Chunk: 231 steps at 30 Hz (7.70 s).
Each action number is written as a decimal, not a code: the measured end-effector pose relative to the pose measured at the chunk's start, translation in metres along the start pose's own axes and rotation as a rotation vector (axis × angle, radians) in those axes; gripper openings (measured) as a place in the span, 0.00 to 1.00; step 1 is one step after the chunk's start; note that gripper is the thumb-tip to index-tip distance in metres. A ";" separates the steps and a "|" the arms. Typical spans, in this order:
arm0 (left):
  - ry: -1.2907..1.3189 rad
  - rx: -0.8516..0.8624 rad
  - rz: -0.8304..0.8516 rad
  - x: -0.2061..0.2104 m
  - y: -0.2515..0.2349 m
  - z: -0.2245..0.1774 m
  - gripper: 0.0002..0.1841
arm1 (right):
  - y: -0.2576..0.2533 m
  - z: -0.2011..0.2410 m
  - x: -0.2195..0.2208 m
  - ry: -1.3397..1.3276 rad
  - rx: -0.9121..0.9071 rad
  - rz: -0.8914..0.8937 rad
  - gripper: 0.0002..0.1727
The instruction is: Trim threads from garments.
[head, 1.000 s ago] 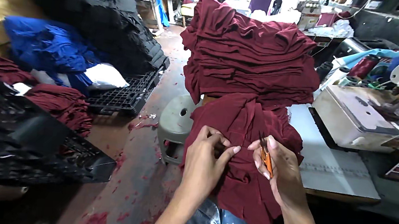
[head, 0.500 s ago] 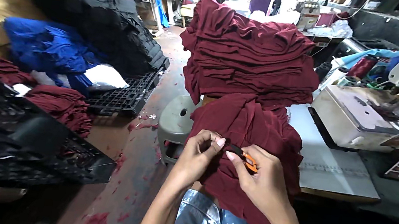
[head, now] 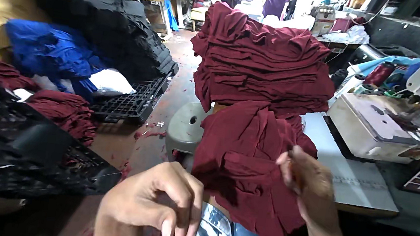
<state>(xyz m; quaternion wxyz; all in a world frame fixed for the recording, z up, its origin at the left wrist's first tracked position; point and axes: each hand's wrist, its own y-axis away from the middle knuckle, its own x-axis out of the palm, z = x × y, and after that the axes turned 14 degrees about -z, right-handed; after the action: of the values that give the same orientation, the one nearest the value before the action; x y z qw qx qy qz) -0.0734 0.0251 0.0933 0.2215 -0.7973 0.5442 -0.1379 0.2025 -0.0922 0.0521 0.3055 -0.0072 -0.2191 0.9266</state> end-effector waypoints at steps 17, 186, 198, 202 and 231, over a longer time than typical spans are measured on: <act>-0.636 -0.145 -0.836 0.046 -0.043 0.076 0.05 | 0.012 -0.013 0.015 0.156 -0.009 -0.010 0.19; -0.070 -0.500 -0.748 0.049 -0.022 0.053 0.09 | 0.020 -0.027 0.027 0.649 -0.623 0.008 0.17; -0.721 -0.303 -0.036 0.011 0.029 0.006 0.19 | 0.011 -0.003 0.005 0.459 -0.299 -0.055 0.12; -1.066 -0.076 -0.573 0.041 -0.002 0.033 0.07 | 0.024 -0.003 0.015 0.651 -0.392 -0.087 0.19; -0.992 0.027 -0.723 0.065 -0.053 0.070 0.07 | -0.011 0.003 0.007 0.732 -0.324 -0.201 0.08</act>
<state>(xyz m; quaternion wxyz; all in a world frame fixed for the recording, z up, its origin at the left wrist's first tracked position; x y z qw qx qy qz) 0.0261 -0.0041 0.0579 0.3976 -0.8977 0.0694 0.1766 0.2024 -0.0816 0.0603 0.4473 -0.3627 -0.2384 0.7820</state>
